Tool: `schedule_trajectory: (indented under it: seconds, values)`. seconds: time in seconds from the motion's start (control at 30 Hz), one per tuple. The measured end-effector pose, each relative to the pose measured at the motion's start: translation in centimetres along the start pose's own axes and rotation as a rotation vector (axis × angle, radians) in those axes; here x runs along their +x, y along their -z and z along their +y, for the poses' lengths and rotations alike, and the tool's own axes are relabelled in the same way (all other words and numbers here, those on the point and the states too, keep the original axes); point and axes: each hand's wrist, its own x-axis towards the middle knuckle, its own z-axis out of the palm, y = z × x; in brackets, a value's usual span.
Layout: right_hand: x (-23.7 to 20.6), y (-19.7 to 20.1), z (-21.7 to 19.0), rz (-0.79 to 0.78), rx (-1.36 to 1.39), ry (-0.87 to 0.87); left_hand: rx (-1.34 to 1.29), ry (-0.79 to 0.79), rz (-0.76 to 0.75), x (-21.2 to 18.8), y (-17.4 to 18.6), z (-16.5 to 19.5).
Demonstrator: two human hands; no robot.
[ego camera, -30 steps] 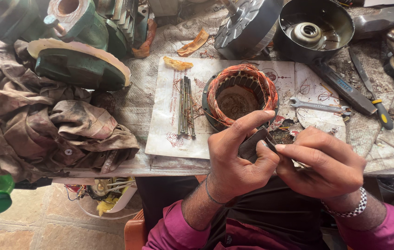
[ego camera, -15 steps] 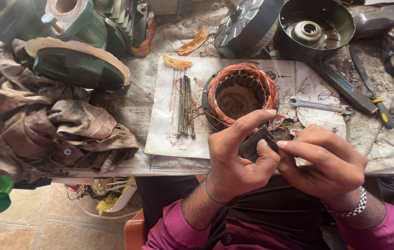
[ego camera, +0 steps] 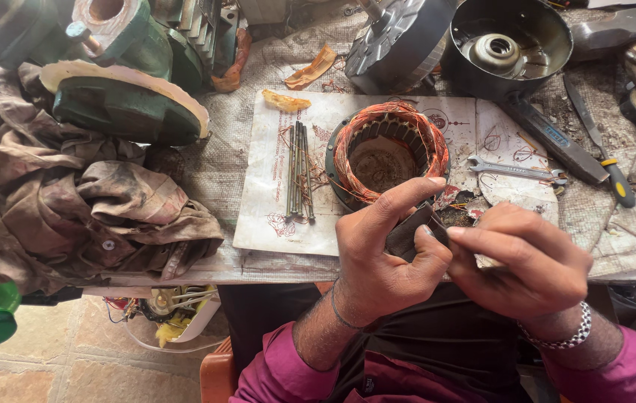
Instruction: The person sits at a cluttered repair workbench and works a small dark rectangular sheet with both hands, folding and pressing its edges while a copper-wound motor stator sits in front of them. They repeatedly turn and crease the piece, fitting it near the stator slots.
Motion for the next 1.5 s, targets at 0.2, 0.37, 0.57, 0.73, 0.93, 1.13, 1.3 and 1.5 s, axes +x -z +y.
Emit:
schedule_trajectory:
  seconds: [0.2,0.37,0.57,0.73,0.93,1.13,1.3,1.5]
  values:
    - [-0.24,-0.04,0.15,0.02,-0.012,-0.021,0.019,-0.031,0.005,0.04,0.05,-0.02]
    - [-0.24,0.04,0.17,-0.005,0.014,0.009,0.021,-0.01,0.005,-0.05,0.11,0.01]
    - [-0.06,-0.02,-0.1,-0.021,0.0,0.018,0.019,-0.035,0.01,-0.05,-0.01,-0.08]
    - [0.09,-0.05,-0.11,-0.01,0.012,0.01,0.018,-0.025,0.007,-0.09,0.05,-0.18]
    - [-0.03,-0.03,-0.06,-0.009,-0.021,0.019,0.025,-0.002,0.005,-0.09,-0.02,-0.19]
    - [-0.03,-0.13,0.02,-0.023,0.016,0.051,0.024,-0.031,0.013,0.01,0.07,-0.18]
    - [0.0,-0.07,-0.01,-0.014,0.008,0.035,0.019,-0.028,0.008,-0.05,0.1,-0.11]
    - [-0.18,-0.24,0.12,0.007,-0.006,0.019,0.007,-0.002,0.001,-0.04,0.09,-0.11]
